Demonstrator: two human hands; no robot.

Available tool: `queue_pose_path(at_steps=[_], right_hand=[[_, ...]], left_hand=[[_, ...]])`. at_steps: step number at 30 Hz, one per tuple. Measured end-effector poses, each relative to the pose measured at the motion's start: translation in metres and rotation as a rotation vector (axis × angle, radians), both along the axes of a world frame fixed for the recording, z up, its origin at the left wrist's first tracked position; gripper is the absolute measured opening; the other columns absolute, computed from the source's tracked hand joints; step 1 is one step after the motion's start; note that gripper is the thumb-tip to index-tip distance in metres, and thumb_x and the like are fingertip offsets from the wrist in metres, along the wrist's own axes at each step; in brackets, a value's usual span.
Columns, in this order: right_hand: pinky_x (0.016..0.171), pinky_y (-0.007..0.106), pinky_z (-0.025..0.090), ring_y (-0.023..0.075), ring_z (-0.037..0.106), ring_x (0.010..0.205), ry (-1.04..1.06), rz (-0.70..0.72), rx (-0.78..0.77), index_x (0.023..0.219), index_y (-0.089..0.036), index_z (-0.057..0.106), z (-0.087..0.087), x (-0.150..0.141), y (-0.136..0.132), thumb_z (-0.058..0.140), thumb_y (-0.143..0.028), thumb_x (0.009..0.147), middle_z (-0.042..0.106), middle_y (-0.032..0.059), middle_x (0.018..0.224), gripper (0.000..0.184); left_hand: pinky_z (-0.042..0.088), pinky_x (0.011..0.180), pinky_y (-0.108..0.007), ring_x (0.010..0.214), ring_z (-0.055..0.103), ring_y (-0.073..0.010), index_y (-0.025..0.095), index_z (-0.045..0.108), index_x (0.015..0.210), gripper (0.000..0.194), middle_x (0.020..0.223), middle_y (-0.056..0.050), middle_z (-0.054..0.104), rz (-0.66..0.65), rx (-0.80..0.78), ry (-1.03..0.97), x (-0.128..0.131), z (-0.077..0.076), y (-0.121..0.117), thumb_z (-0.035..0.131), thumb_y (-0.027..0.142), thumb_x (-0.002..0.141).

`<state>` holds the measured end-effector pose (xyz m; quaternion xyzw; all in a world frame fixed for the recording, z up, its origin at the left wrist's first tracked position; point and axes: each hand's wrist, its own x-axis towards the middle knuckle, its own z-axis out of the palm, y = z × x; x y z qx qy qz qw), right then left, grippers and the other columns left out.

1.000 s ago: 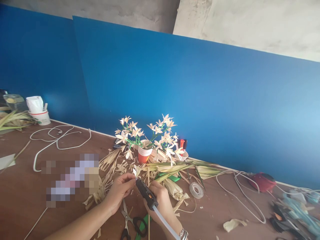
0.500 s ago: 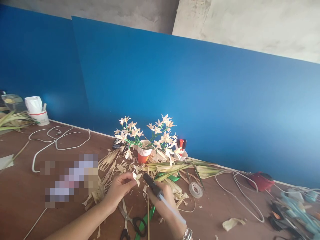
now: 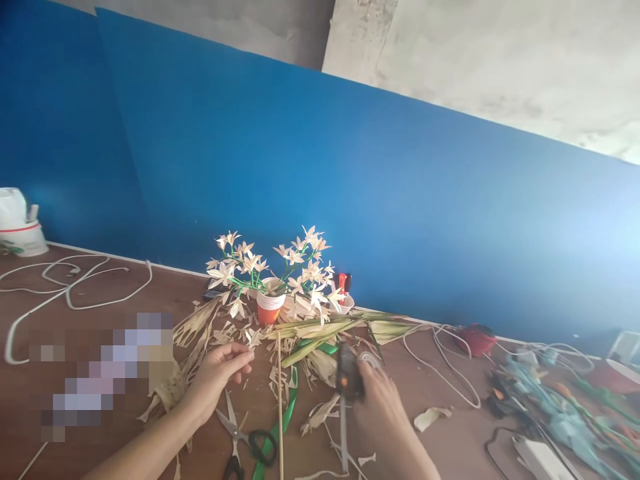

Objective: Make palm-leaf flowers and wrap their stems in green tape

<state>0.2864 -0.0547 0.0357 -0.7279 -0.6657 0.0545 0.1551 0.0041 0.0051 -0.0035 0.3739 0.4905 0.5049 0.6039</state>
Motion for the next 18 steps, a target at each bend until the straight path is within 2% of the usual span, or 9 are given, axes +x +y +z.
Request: queue_pose_path(at_steps=[3,6,9,12,15,16,18], right_hand=[[0.063,0.030,0.037,0.0269,0.059,0.082,-0.175,-0.237,-0.133,0.095,-0.019,0.055,-0.020,0.043,0.003,0.047,-0.011,0.068,0.065,0.0093,0.082,0.029],[0.068,0.032,0.039,0.0286,0.059,0.092,-0.217,-0.292,-0.209,0.107,-0.017,0.050,-0.034,0.059,0.004,0.045,-0.012,0.073,0.065,0.0120,0.094,0.035],[0.071,0.034,0.041,0.0300,0.058,0.098,-0.225,-0.306,-0.285,0.110,-0.016,0.049,-0.038,0.056,0.004,0.044,-0.012,0.074,0.064,0.0136,0.102,0.037],[0.074,0.039,0.041,0.0339,0.054,0.105,-0.273,-0.373,-0.311,0.110,-0.016,0.050,-0.024,0.041,0.001,0.046,-0.011,0.073,0.062,0.0156,0.105,0.038],[0.077,0.047,0.039,0.0370,0.052,0.103,-0.331,-0.434,-0.189,0.098,-0.018,0.058,0.002,0.010,0.003,0.047,-0.020,0.077,0.062,0.0170,0.101,0.024],[0.076,0.047,0.038,0.0359,0.054,0.100,-0.300,-0.382,-0.134,0.094,-0.021,0.060,0.009,-0.006,0.006,0.047,-0.022,0.077,0.063,0.0151,0.100,0.021],[0.074,0.040,0.040,0.0298,0.058,0.093,-0.154,-0.144,-0.052,0.095,-0.025,0.063,0.018,-0.043,0.015,0.048,-0.022,0.077,0.066,0.0101,0.099,0.023]], left_hand=[[0.050,0.056,-0.022,0.062,0.066,-0.0155,0.014,0.065,0.065,0.023,0.059,-0.001,0.066,0.038,-0.045,-0.107,0.000,0.003,-0.001,0.077,0.029,0.053],[0.054,0.067,-0.025,0.066,0.068,-0.0170,0.013,0.065,0.066,0.025,0.063,-0.002,0.068,0.060,-0.053,-0.190,0.000,0.004,-0.001,0.079,0.027,0.052],[0.055,0.071,-0.027,0.068,0.068,-0.0174,0.012,0.065,0.068,0.025,0.066,-0.004,0.070,0.093,-0.038,-0.221,-0.003,0.004,0.002,0.079,0.027,0.053],[0.055,0.071,-0.029,0.069,0.068,-0.0184,0.012,0.065,0.069,0.027,0.066,-0.005,0.070,0.139,-0.023,-0.221,-0.007,0.003,0.006,0.080,0.027,0.053],[0.055,0.071,-0.030,0.067,0.068,-0.0185,0.012,0.064,0.069,0.029,0.065,-0.004,0.069,0.178,0.003,-0.222,-0.010,0.003,0.010,0.080,0.029,0.051],[0.054,0.070,-0.030,0.067,0.067,-0.0182,0.013,0.064,0.069,0.030,0.065,-0.003,0.069,0.191,0.008,-0.219,-0.011,0.004,0.010,0.080,0.030,0.051],[0.053,0.068,-0.028,0.067,0.067,-0.0174,0.013,0.064,0.070,0.029,0.064,-0.002,0.069,0.216,0.011,-0.195,-0.012,0.005,0.010,0.079,0.032,0.052]])
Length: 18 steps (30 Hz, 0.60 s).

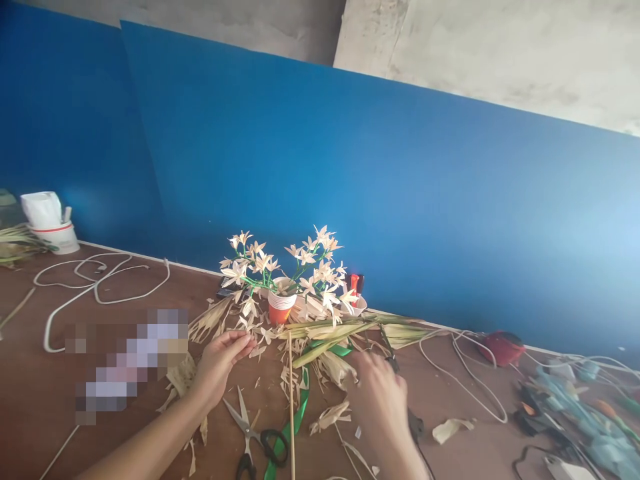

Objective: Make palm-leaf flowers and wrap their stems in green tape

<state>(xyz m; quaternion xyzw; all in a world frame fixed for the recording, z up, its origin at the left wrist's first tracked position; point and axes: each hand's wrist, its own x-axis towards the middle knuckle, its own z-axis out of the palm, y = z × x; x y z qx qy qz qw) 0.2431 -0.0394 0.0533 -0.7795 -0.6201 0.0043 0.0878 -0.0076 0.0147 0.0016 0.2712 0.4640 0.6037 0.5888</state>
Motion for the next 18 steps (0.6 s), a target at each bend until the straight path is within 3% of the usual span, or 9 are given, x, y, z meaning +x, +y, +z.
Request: queue_pose_path(at_steps=[3,8,12,18], right_hand=[[0.066,0.028,0.041,0.0208,0.063,0.077,0.195,0.337,-0.037,0.075,-0.024,0.067,-0.005,-0.063,0.021,0.043,-0.019,0.081,0.070,0.0054,0.079,0.024],[0.059,0.028,0.041,0.0241,0.065,0.072,0.175,0.273,-0.119,0.070,-0.015,0.067,-0.030,-0.131,0.054,0.043,-0.014,0.081,0.070,0.0145,0.076,0.026],[0.064,0.031,0.043,0.0279,0.066,0.079,0.174,0.224,-0.120,0.081,-0.010,0.067,-0.043,-0.142,0.065,0.043,-0.012,0.081,0.070,0.0189,0.083,0.023],[0.065,0.031,0.042,0.0263,0.065,0.080,0.244,0.204,-0.103,0.082,-0.012,0.064,-0.053,-0.140,0.066,0.045,-0.016,0.080,0.070,0.0164,0.082,0.020]], left_hand=[[0.050,0.060,-0.026,0.066,0.065,-0.0179,0.014,0.065,0.072,0.030,0.063,-0.002,0.068,0.033,0.002,0.055,-0.001,0.000,-0.001,0.076,0.036,0.055],[0.044,0.049,-0.023,0.062,0.063,-0.0179,0.015,0.066,0.072,0.031,0.064,-0.001,0.066,0.109,0.027,0.112,-0.002,-0.004,0.001,0.075,0.039,0.054],[0.043,0.047,-0.022,0.060,0.062,-0.0173,0.014,0.065,0.071,0.030,0.067,-0.002,0.066,0.125,0.029,0.120,-0.002,-0.006,0.003,0.074,0.038,0.055],[0.043,0.048,-0.022,0.058,0.062,-0.0168,0.014,0.064,0.071,0.028,0.062,-0.002,0.065,0.100,0.021,0.144,-0.001,-0.010,0.004,0.073,0.037,0.058]])
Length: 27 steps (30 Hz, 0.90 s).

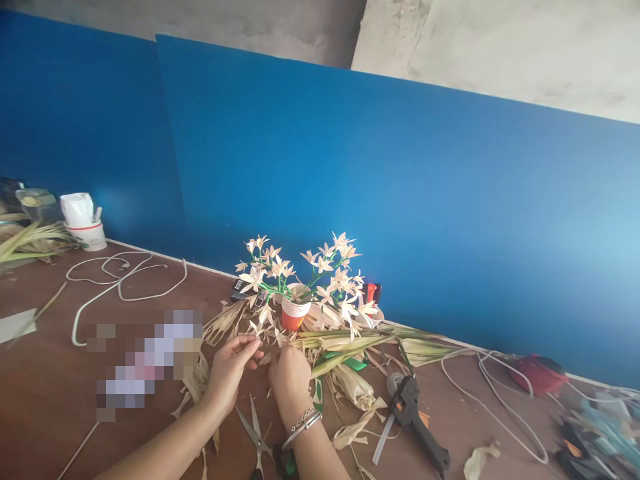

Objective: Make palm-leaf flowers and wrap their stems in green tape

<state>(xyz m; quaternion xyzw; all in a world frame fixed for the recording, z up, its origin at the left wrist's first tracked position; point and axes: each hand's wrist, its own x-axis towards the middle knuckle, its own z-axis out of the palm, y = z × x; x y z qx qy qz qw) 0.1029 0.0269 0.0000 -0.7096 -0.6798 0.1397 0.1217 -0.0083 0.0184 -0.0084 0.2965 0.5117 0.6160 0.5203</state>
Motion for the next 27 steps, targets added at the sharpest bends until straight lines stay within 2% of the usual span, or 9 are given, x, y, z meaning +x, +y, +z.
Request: queue_pose_path(at_steps=[6,9,13,17,23,25,27], right_hand=[[0.055,0.025,0.036,0.0180,0.060,0.064,0.137,0.029,0.052,0.072,-0.021,0.062,0.012,0.012,-0.003,0.050,-0.021,0.075,0.067,0.0036,0.069,0.012],[0.055,0.024,0.034,0.0149,0.053,0.058,0.372,0.061,0.096,0.061,-0.019,0.058,0.022,0.025,-0.001,0.055,-0.018,0.067,0.060,0.0002,0.059,0.007],[0.051,0.022,0.035,0.0117,0.047,0.051,0.661,0.067,0.045,0.057,-0.018,0.052,0.027,0.037,0.005,0.054,-0.019,0.063,0.052,-0.0030,0.052,0.007],[0.048,0.021,0.035,0.0106,0.047,0.049,0.724,0.079,0.006,0.057,-0.018,0.051,0.027,0.037,0.006,0.053,-0.019,0.062,0.053,-0.0037,0.052,0.005],[0.050,0.022,0.036,0.0115,0.047,0.052,0.654,0.087,0.103,0.057,-0.018,0.052,0.030,0.029,0.001,0.057,-0.019,0.063,0.051,-0.0041,0.051,0.008],[0.053,0.023,0.038,0.0130,0.051,0.055,0.678,0.141,0.086,0.062,-0.017,0.055,0.029,0.031,0.001,0.058,-0.019,0.063,0.056,-0.0022,0.056,0.003],[0.056,0.025,0.042,0.0152,0.056,0.061,0.724,0.181,0.041,0.074,-0.016,0.060,0.027,0.035,0.002,0.058,-0.017,0.063,0.062,0.0007,0.066,0.012]], left_hand=[[0.039,0.046,-0.022,0.053,0.058,-0.0150,0.015,0.064,0.070,0.026,0.057,0.000,0.065,-0.014,0.006,-0.025,0.001,-0.002,0.000,0.073,0.036,0.058],[0.037,0.045,-0.021,0.048,0.053,-0.0129,0.014,0.065,0.072,0.027,0.050,0.001,0.062,-0.030,0.000,-0.036,0.001,0.000,-0.002,0.073,0.036,0.058],[0.035,0.042,-0.019,0.048,0.051,-0.0117,0.014,0.064,0.072,0.026,0.050,0.001,0.061,-0.069,-0.003,-0.037,0.002,0.001,-0.005,0.071,0.036,0.061],[0.034,0.039,-0.018,0.049,0.053,-0.0118,0.015,0.063,0.072,0.024,0.054,0.001,0.062,-0.144,0.006,-0.024,0.005,0.002,-0.007,0.069,0.037,0.064],[0.031,0.036,-0.017,0.042,0.048,-0.0095,0.015,0.061,0.068,0.024,0.047,0.004,0.057,-0.204,-0.005,-0.009,0.011,0.008,-0.012,0.070,0.036,0.061],[0.031,0.037,-0.017,0.039,0.044,-0.0076,0.015,0.060,0.068,0.023,0.046,0.004,0.057,-0.186,0.005,0.005,0.011,0.008,-0.012,0.069,0.036,0.063],[0.032,0.038,-0.016,0.039,0.043,-0.0070,0.015,0.060,0.069,0.023,0.045,0.004,0.057,-0.156,0.014,0.012,0.010,0.008,-0.012,0.068,0.036,0.064]])
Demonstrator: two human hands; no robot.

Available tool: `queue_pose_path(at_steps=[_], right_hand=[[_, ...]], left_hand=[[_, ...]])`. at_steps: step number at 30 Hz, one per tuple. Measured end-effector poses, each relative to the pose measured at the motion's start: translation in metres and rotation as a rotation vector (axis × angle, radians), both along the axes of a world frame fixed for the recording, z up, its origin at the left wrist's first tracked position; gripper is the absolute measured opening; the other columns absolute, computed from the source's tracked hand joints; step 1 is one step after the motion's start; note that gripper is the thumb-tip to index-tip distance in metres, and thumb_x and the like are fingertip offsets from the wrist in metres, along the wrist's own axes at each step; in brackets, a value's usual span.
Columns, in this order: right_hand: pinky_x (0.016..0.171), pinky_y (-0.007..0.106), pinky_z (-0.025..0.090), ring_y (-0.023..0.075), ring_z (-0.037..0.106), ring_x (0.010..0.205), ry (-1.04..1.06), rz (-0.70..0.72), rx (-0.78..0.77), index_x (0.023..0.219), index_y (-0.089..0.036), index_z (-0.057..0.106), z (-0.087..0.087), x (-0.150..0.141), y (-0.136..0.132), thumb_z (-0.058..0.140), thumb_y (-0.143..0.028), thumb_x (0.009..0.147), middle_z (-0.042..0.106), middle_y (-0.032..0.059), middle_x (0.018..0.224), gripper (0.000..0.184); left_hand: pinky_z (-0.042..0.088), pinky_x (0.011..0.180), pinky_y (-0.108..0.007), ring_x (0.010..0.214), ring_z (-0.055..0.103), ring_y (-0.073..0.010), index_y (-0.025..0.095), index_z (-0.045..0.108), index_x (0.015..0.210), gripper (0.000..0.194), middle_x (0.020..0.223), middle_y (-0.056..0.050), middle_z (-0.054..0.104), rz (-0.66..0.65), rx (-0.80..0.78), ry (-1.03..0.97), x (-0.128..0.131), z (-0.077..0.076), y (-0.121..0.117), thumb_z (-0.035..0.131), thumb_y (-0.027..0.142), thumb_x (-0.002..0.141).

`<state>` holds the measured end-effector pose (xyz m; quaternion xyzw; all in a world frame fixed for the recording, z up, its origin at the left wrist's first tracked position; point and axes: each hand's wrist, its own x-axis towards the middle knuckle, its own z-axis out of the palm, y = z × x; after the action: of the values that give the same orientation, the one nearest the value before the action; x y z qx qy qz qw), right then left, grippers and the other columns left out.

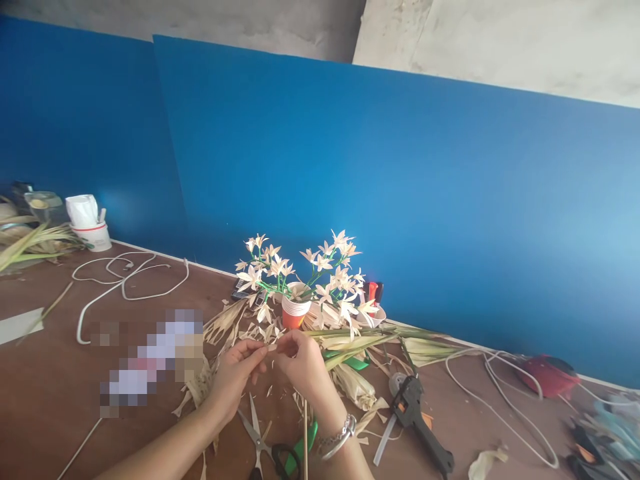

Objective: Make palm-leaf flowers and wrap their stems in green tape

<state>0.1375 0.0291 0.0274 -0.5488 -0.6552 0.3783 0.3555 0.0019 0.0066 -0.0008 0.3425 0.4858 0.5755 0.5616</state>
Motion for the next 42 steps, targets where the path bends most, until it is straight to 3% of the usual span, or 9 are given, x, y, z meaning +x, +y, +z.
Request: queue_pose_path(at_steps=[3,8,11,18,23,29,42], right_hand=[[0.061,0.027,0.044,0.0180,0.060,0.068,0.043,-0.020,-0.057,0.087,-0.014,0.063,-0.002,0.003,0.001,0.055,-0.017,0.065,0.067,0.0040,0.076,0.023],[0.056,0.026,0.041,0.0162,0.056,0.060,0.078,0.001,-0.090,0.072,-0.015,0.064,-0.004,-0.004,0.000,0.056,-0.031,0.073,0.063,0.0014,0.062,0.018],[0.056,0.025,0.040,0.0146,0.053,0.058,0.034,-0.044,0.003,0.067,-0.016,0.063,-0.001,-0.005,0.000,0.056,-0.026,0.073,0.060,-0.0003,0.059,0.014],[0.060,0.023,0.041,0.0140,0.055,0.065,-0.078,0.028,0.227,0.070,-0.019,0.065,0.015,-0.002,-0.006,0.057,-0.018,0.074,0.063,0.0004,0.071,0.009],[0.063,0.023,0.042,0.0141,0.057,0.069,-0.156,0.049,0.402,0.072,-0.020,0.064,0.014,-0.007,-0.008,0.057,-0.012,0.075,0.060,0.0011,0.074,0.011],[0.063,0.023,0.042,0.0144,0.058,0.070,-0.239,0.016,0.425,0.073,-0.020,0.062,0.010,-0.006,-0.007,0.056,-0.013,0.076,0.058,0.0014,0.076,0.010],[0.063,0.024,0.043,0.0155,0.057,0.069,-0.203,0.046,0.397,0.073,-0.020,0.064,0.009,-0.004,-0.003,0.054,-0.017,0.077,0.059,0.0023,0.074,0.011]], left_hand=[[0.031,0.039,-0.016,0.039,0.042,-0.0068,0.015,0.061,0.070,0.023,0.045,0.004,0.057,0.027,-0.003,0.002,-0.001,-0.001,0.000,0.069,0.036,0.065],[0.032,0.038,-0.017,0.041,0.046,-0.0087,0.015,0.061,0.068,0.025,0.046,0.003,0.057,0.000,0.018,-0.046,0.000,0.000,-0.001,0.069,0.038,0.063],[0.031,0.036,-0.017,0.042,0.048,-0.0096,0.015,0.062,0.068,0.024,0.046,0.003,0.057,-0.009,-0.011,-0.076,0.001,0.001,-0.002,0.071,0.037,0.061],[0.032,0.035,-0.017,0.044,0.053,-0.0099,0.015,0.062,0.066,0.020,0.053,0.003,0.060,-0.010,-0.065,-0.117,0.001,0.006,-0.003,0.071,0.031,0.058],[0.035,0.037,-0.018,0.048,0.057,-0.0132,0.015,0.062,0.064,0.020,0.053,0.002,0.061,-0.019,-0.078,-0.081,0.003,0.005,-0.003,0.072,0.031,0.058],[0.041,0.042,-0.021,0.053,0.060,-0.0159,0.015,0.062,0.067,0.022,0.056,-0.001,0.065,-0.031,-0.069,-0.056,0.004,-0.001,-0.002,0.071,0.034,0.060],[0.049,0.055,-0.023,0.059,0.065,-0.0160,0.017,0.059,0.068,0.021,0.058,0.001,0.066,-0.065,-0.046,-0.049,0.004,-0.004,0.000,0.071,0.033,0.061]])
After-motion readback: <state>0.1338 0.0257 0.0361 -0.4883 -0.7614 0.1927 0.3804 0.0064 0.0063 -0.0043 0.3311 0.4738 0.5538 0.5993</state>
